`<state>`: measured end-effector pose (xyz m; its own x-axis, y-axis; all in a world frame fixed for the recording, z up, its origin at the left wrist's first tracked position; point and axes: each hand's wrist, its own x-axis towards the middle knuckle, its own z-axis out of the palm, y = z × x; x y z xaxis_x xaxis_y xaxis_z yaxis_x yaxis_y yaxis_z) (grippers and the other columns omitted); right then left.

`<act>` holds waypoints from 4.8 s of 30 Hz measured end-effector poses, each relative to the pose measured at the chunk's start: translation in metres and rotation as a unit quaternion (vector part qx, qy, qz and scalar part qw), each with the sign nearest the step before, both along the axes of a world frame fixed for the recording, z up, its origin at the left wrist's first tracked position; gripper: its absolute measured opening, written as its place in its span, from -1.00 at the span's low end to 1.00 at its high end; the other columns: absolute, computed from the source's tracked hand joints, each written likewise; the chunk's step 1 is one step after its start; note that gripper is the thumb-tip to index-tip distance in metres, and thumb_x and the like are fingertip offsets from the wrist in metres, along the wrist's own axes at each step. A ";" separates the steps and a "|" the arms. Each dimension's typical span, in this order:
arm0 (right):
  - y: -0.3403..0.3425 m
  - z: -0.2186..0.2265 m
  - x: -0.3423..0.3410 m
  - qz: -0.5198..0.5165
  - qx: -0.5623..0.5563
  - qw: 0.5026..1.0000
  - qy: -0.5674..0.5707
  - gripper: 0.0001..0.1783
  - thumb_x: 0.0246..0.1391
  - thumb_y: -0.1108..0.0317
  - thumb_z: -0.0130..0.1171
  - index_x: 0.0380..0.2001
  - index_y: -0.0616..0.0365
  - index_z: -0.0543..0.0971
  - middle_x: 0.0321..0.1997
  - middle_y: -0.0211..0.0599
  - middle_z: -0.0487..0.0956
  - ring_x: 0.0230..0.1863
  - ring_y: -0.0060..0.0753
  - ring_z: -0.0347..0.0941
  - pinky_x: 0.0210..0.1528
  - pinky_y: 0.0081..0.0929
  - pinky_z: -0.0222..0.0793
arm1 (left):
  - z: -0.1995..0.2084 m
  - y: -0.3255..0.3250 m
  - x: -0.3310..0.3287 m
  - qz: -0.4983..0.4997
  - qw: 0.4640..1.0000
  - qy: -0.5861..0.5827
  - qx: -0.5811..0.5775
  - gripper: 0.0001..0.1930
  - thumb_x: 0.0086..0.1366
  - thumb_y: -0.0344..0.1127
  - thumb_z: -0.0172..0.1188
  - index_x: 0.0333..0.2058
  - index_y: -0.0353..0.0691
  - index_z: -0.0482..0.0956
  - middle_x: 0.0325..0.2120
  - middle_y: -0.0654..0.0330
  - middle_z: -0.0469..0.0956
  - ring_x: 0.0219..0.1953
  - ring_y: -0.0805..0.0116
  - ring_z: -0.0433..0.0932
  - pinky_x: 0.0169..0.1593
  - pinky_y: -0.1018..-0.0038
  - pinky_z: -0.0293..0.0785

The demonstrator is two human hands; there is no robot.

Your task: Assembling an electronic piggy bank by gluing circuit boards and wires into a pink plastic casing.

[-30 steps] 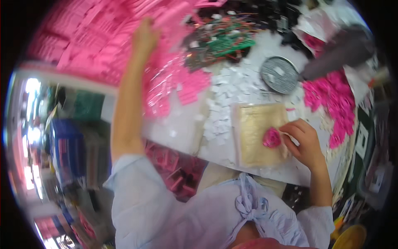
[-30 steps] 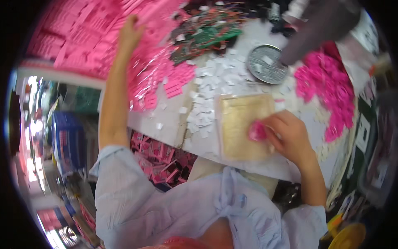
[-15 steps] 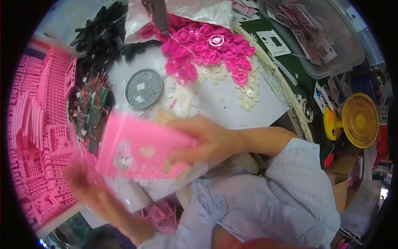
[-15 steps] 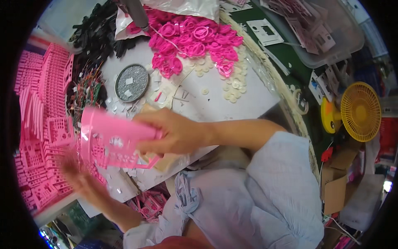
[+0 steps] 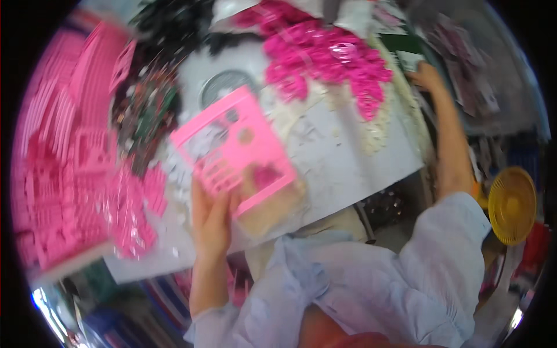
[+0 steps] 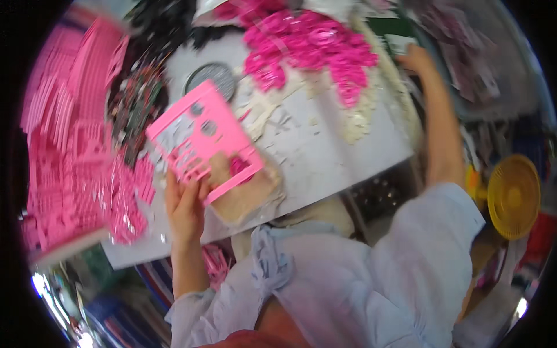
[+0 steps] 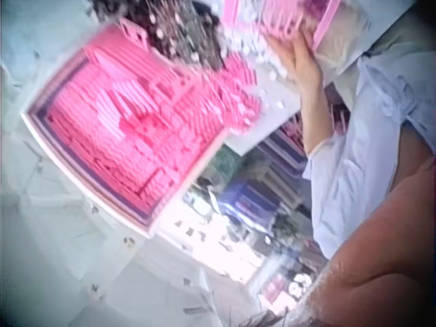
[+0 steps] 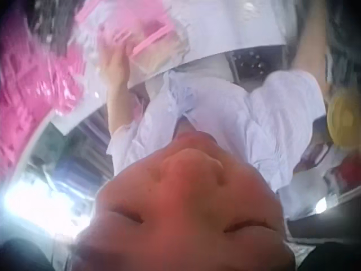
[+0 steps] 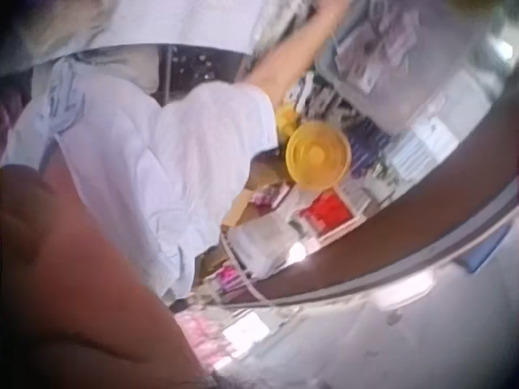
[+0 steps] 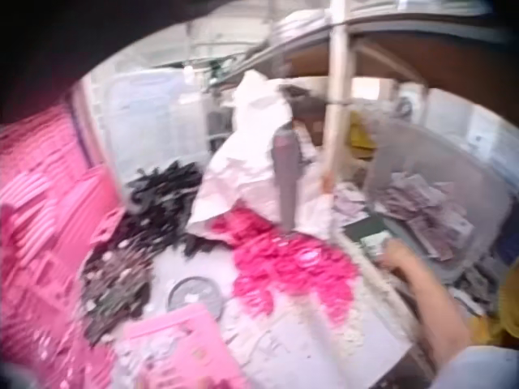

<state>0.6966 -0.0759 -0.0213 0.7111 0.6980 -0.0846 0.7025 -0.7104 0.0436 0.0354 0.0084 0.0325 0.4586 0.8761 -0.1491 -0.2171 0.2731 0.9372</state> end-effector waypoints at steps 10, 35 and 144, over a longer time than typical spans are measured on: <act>-0.059 0.110 -0.172 0.066 0.460 0.784 0.411 -0.61 0.19 0.38 0.26 0.07 0.22 0.57 -0.03 -0.38 0.63 -0.23 -0.73 0.46 -0.12 -0.68 0.37 | -0.008 -0.013 -0.026 0.028 0.999 0.021 -0.021 -0.11 0.40 0.12 0.15 0.45 -0.21 -0.10 -0.02 0.14 0.47 -0.36 0.53 0.34 -0.03 0.38 0.49; 0.030 0.062 -0.506 0.292 0.337 0.602 0.663 -0.41 0.21 0.18 0.29 0.16 0.33 0.39 -0.08 -0.11 0.63 -0.08 -0.29 0.59 -0.03 -0.36 0.46 | -0.033 -0.046 -0.035 0.139 0.907 0.286 0.277 0.09 0.06 -0.46 0.38 0.43 -0.46 -0.17 0.28 -0.19 0.10 0.31 -0.13 0.12 0.39 0.08 -0.01; 0.008 0.042 -0.470 0.090 0.356 0.460 0.808 -0.56 0.10 0.61 0.24 0.08 0.37 0.49 0.04 -0.14 0.62 0.01 -0.38 0.59 0.09 -0.39 0.55 | 0.022 0.024 -0.017 0.278 0.942 0.088 0.167 -0.53 0.56 -0.03 -0.10 -0.42 -0.30 0.48 -0.58 0.36 0.39 -0.50 0.57 0.28 -0.45 0.46 0.22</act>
